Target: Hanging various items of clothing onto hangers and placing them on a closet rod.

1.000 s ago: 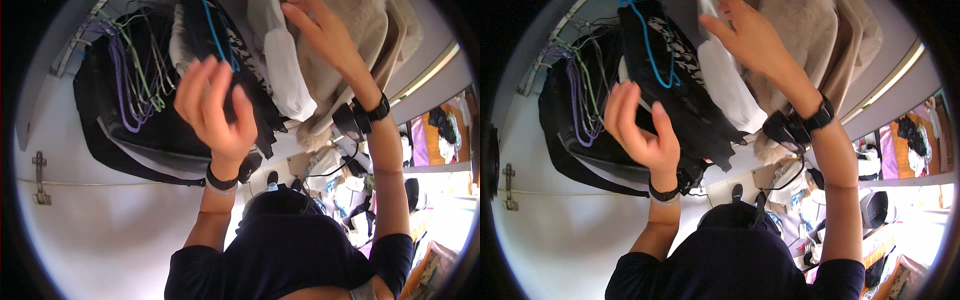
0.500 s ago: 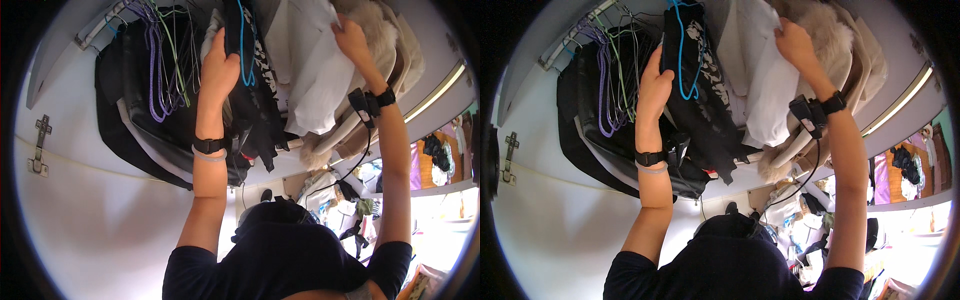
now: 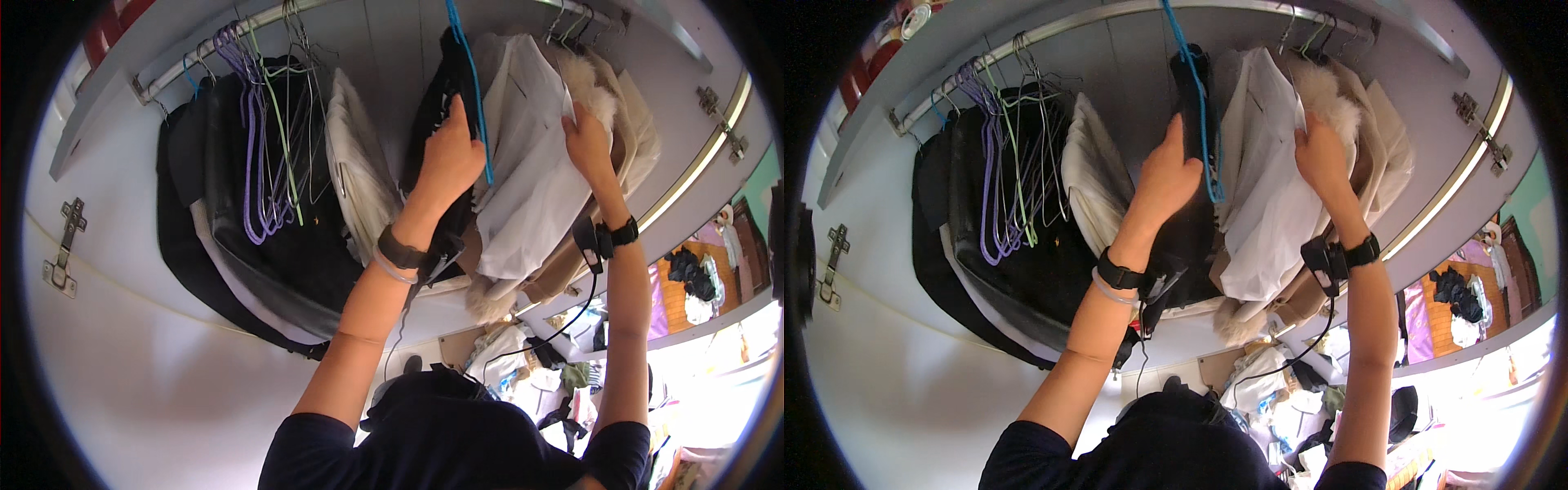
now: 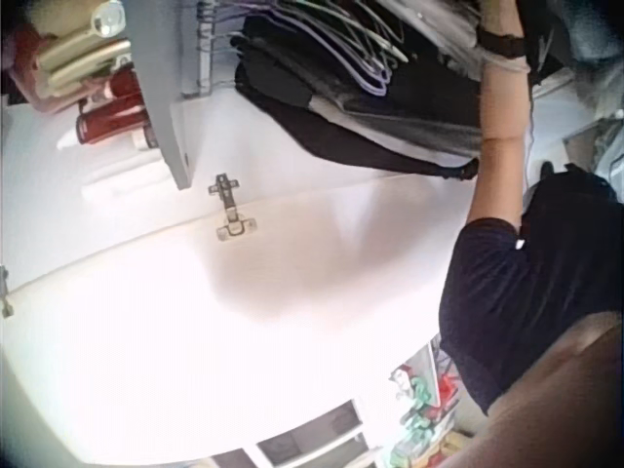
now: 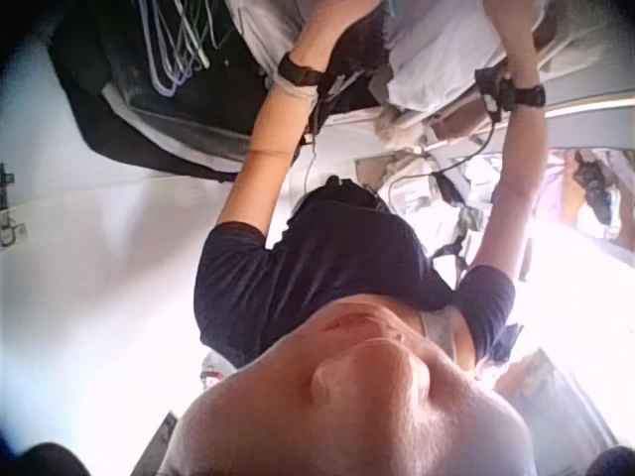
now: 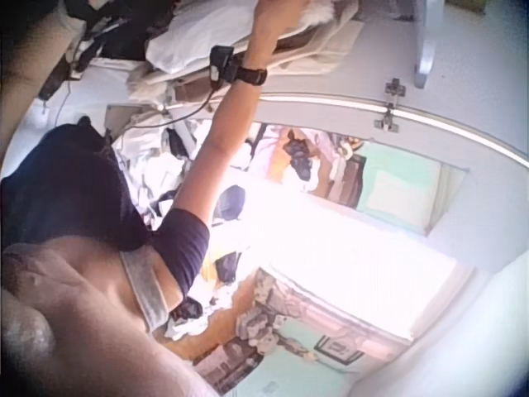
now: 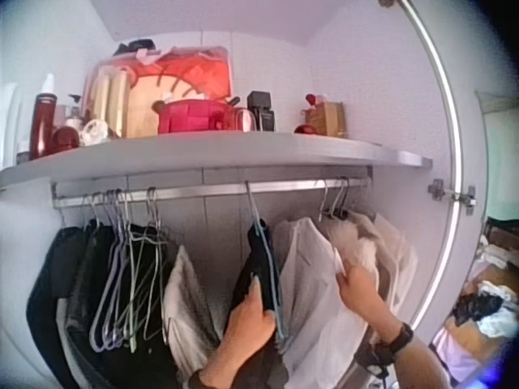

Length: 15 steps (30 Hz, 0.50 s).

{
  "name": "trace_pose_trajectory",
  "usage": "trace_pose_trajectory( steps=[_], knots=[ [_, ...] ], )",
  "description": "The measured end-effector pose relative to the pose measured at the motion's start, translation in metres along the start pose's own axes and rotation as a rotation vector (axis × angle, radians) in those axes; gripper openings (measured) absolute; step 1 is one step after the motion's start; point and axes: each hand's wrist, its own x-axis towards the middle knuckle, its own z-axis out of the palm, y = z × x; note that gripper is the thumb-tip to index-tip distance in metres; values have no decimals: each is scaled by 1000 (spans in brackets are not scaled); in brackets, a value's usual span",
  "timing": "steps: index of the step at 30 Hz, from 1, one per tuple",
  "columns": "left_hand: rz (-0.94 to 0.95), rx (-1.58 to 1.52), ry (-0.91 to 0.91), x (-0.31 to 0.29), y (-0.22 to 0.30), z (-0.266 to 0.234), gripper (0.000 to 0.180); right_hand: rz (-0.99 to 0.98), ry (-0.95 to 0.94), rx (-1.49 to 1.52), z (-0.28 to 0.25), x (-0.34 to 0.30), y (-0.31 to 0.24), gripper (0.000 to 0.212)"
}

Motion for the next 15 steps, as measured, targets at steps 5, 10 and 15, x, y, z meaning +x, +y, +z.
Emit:
trace_pose_trajectory(
  steps=[5, 10, 15],
  knots=[
    [131, 40, 19, 9, 2, 10, 62, 121, -97, 14, -46, -41, -3, 24],
    [48, -62, -39, 16, 3, 14, 63, 104, -32, 109, -113, -101, -1, 21],
    [60, -34, -113, 31, 0, 27, 63, 284, -90, -149, -205, -159, 26, 25]
  ],
)
